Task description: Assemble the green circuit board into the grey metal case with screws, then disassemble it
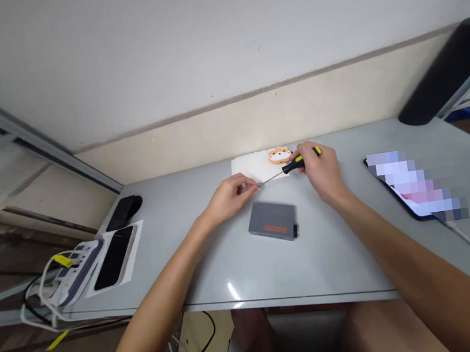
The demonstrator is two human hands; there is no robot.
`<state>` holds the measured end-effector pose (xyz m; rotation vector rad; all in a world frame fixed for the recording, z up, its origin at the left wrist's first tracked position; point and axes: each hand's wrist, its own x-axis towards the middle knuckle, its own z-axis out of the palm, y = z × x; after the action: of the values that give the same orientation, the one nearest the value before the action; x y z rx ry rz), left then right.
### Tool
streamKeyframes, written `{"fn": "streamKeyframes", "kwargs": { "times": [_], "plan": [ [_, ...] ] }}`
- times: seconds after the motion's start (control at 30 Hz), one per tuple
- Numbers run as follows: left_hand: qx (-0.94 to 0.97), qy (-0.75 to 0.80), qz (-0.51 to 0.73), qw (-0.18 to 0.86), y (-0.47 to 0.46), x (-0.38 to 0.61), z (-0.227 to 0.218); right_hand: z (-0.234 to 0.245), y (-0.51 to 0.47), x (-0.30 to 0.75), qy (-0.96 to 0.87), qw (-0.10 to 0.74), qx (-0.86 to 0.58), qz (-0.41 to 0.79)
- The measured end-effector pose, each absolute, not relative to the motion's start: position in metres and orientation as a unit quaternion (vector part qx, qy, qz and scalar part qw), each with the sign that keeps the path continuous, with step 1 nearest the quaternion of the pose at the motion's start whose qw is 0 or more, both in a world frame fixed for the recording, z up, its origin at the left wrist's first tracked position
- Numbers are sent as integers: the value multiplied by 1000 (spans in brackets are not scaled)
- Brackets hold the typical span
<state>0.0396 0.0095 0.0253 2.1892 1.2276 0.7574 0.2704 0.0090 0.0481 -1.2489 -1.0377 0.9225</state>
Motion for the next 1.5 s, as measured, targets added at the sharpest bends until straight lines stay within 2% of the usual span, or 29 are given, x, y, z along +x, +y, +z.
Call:
{"fn": "streamKeyframes", "kwargs": {
  "times": [0.27, 0.5, 0.83, 0.97, 1.03, 1.2, 1.33, 1.5],
  "plan": [
    [847, 410, 251, 227, 18, 38, 21, 42, 11, 271, -457, 593, -536, 390],
    [828, 509, 203, 117, 44, 29, 21, 45, 9, 270, -456, 596, -535, 388],
    [833, 512, 182, 108, 53, 27, 17, 42, 10, 271, -455, 600, -531, 388],
    [808, 524, 229, 142, 37, 22, 27, 46, 10, 272, -442, 601, -541, 388],
    [804, 500, 252, 200, 22, 18, 33, 48, 11, 274, -440, 609, -542, 375],
    [831, 392, 160, 361, -16, 12, 43, 50, 12, 286, -471, 643, -526, 296],
    [848, 361, 168, 350, -31, 15, 33, 60, 3, 295, -558, 630, -477, 251],
    [843, 388, 213, 305, -28, 22, 16, 70, -9, 295, -659, 523, -457, 288]
  ]
}}
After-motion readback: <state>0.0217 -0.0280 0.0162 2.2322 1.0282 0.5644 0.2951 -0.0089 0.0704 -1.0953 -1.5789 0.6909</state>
